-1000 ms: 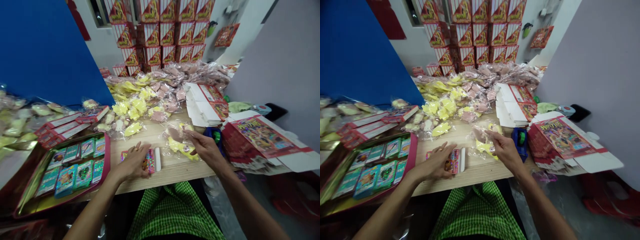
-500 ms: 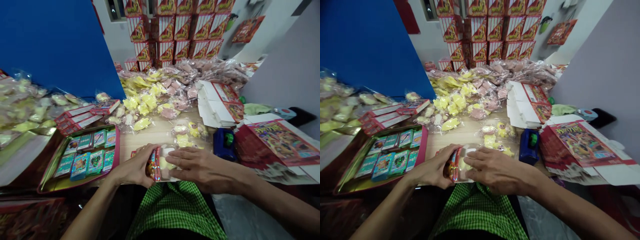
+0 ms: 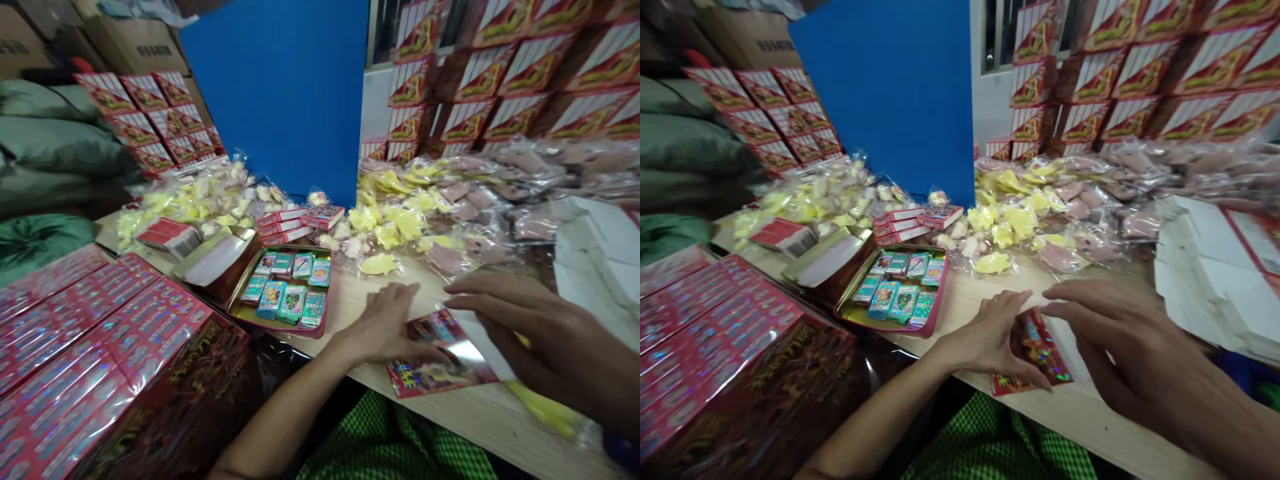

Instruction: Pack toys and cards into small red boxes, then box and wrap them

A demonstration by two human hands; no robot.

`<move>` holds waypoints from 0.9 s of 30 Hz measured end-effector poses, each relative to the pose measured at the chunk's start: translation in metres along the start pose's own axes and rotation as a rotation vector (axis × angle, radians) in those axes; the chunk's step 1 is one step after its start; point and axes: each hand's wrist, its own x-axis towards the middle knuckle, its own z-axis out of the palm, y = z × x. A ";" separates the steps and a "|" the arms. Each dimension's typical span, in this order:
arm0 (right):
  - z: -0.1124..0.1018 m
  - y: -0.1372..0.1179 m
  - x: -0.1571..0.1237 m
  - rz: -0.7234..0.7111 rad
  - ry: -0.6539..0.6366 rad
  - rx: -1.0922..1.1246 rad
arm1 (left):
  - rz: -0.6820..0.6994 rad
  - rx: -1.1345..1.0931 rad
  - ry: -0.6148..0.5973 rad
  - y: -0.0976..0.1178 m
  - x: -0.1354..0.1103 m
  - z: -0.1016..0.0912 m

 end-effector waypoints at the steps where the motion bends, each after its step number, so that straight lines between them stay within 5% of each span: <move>1: 0.011 0.003 0.014 -0.012 -0.006 0.003 | -0.095 0.120 0.052 -0.007 -0.003 -0.011; 4: 0.057 -0.002 0.067 -0.031 -0.143 0.025 | -0.486 0.487 0.223 -0.045 -0.022 -0.058; 8: 0.136 -0.032 0.151 0.023 -0.528 -0.030 | -0.806 0.657 0.332 -0.106 -0.053 -0.111; 14: 0.233 -0.066 0.219 0.043 -0.599 -0.112 | -0.873 0.713 0.256 -0.151 -0.068 -0.115; 19: 0.262 -0.068 0.219 0.021 -0.668 -0.138 | -0.834 0.711 0.259 -0.159 -0.069 -0.104; 27: 0.257 -0.068 0.216 -0.041 -0.727 -0.043 | -0.811 0.683 0.352 -0.155 -0.071 -0.101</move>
